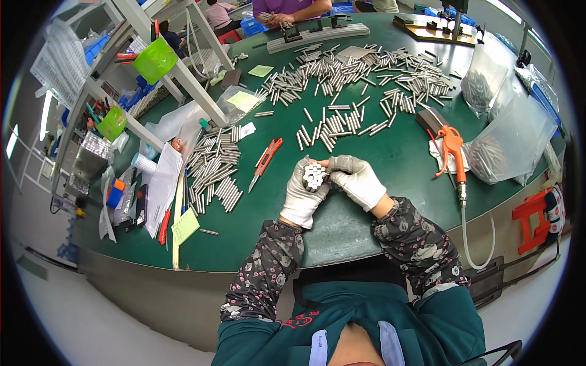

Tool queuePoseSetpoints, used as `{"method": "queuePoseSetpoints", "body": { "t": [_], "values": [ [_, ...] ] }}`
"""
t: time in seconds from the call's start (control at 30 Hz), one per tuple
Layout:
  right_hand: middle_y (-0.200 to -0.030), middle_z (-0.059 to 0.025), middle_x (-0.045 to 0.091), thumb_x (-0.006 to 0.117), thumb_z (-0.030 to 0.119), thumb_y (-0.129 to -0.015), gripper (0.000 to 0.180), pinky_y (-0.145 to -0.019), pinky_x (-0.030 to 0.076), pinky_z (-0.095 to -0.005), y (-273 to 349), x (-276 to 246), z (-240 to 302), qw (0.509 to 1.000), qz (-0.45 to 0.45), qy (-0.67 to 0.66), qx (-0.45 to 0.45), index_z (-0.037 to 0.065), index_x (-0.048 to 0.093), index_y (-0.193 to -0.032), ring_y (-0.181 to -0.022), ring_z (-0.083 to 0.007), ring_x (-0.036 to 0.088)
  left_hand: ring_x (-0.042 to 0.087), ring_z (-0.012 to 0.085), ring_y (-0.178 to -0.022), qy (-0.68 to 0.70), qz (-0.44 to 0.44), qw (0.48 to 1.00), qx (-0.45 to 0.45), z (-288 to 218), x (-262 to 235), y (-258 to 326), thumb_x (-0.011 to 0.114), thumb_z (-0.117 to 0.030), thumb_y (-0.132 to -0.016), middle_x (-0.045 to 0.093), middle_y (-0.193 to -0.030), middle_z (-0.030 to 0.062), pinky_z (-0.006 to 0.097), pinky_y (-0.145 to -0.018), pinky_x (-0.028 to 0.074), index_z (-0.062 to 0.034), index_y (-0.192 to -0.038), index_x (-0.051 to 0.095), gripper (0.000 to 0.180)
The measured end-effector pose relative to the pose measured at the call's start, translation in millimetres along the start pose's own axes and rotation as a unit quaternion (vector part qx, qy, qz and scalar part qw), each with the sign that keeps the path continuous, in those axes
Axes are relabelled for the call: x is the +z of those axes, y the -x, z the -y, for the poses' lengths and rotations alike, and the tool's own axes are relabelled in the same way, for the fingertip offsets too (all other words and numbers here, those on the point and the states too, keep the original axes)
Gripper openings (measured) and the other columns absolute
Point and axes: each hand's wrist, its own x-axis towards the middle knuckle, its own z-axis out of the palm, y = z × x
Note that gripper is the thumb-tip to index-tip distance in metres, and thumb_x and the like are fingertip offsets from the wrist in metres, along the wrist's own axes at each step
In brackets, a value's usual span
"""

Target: Polishing the ends of multiple small metal pins held in a jig using a sanding block and an air gun.

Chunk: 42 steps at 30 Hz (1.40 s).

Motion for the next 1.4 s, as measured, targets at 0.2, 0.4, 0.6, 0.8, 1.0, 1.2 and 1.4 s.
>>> {"method": "queuePoseSetpoints", "body": {
  "t": [0.2, 0.4, 0.6, 0.8, 1.0, 1.2, 1.4],
  "values": [
    [-0.094, -0.0034, 0.060, 0.051, -0.001, -0.080, 0.028, -0.076, 0.044, -0.0204, -1, 1, -6, 1.000, 0.012, -0.020, 0.001, -0.003, 0.058, -0.107, -0.083, -0.0079, 0.053, 0.055, 0.0111, -0.090, 0.006, -0.002, 1.000, -0.006, 2, -4, 2, 0.063, 0.011, -0.067, 0.053, -0.101, 0.0010, 0.024, -0.079, 0.048, -0.0104, -0.122, 0.038, 0.064],
    [-0.094, -0.0075, 0.061, 0.051, 0.000, -0.079, 0.027, -0.077, 0.045, -0.0228, 0, 2, -3, 1.000, 0.000, -0.011, 0.003, -0.004, 0.058, -0.104, -0.084, -0.0111, 0.056, 0.055, 0.0113, -0.091, 0.068, 0.000, 0.995, -0.068, -11, 1, 1, 0.062, 0.011, -0.068, 0.055, -0.102, 0.0027, 0.024, -0.079, 0.048, -0.0093, -0.121, 0.038, 0.062],
    [-0.095, -0.0104, 0.062, 0.050, 0.000, -0.078, 0.026, -0.080, 0.045, -0.0238, 0, 2, 0, 0.999, -0.019, 0.009, 0.027, -0.005, 0.060, -0.102, -0.087, -0.0132, 0.058, 0.056, 0.0108, -0.091, 0.054, 0.014, 0.990, -0.126, -21, 3, -3, 0.064, 0.009, -0.070, 0.055, -0.102, 0.0032, 0.024, -0.079, 0.048, -0.0034, -0.121, 0.035, 0.061],
    [-0.094, -0.0095, 0.063, 0.048, 0.000, -0.078, 0.027, -0.079, 0.046, -0.0231, -1, 3, 5, 0.998, -0.018, 0.009, 0.052, -0.004, 0.059, -0.102, -0.086, -0.0121, 0.057, 0.056, 0.0106, -0.090, 0.063, 0.009, 0.993, -0.100, -18, 3, -3, 0.064, 0.010, -0.070, 0.055, -0.101, 0.0030, 0.023, -0.080, 0.048, -0.0028, -0.122, 0.034, 0.061],
    [-0.093, -0.0087, 0.063, 0.047, 0.002, -0.078, 0.028, -0.079, 0.045, -0.0227, 0, 3, 12, 0.997, -0.018, 0.019, 0.079, -0.004, 0.059, -0.103, -0.085, -0.0114, 0.057, 0.056, 0.0105, -0.090, 0.052, 0.010, 0.995, -0.086, -18, 3, -4, 0.064, 0.010, -0.070, 0.056, -0.100, 0.0029, 0.023, -0.080, 0.048, -0.0033, -0.121, 0.036, 0.060],
    [-0.093, -0.0080, 0.062, 0.047, 0.003, -0.078, 0.028, -0.078, 0.045, -0.0224, 0, 2, 13, 0.996, -0.017, 0.019, 0.086, -0.004, 0.059, -0.102, -0.084, -0.0106, 0.056, 0.055, 0.0127, -0.096, 0.044, 0.014, 0.991, -0.127, -17, 0, -5, 0.071, 0.004, -0.065, 0.055, -0.111, 0.0058, 0.025, -0.084, 0.046, -0.0029, -0.121, 0.037, 0.065],
    [-0.093, -0.0083, 0.062, 0.048, 0.003, -0.078, 0.027, -0.077, 0.045, -0.0227, -1, 2, 10, 0.997, -0.013, 0.017, 0.078, -0.004, 0.059, -0.102, -0.083, -0.0108, 0.056, 0.056, 0.0127, -0.094, 0.088, 0.006, 0.989, -0.115, -13, 0, -3, 0.071, 0.005, -0.065, 0.055, -0.109, 0.0061, 0.026, -0.083, 0.047, -0.0029, -0.120, 0.038, 0.064]
  ]
}}
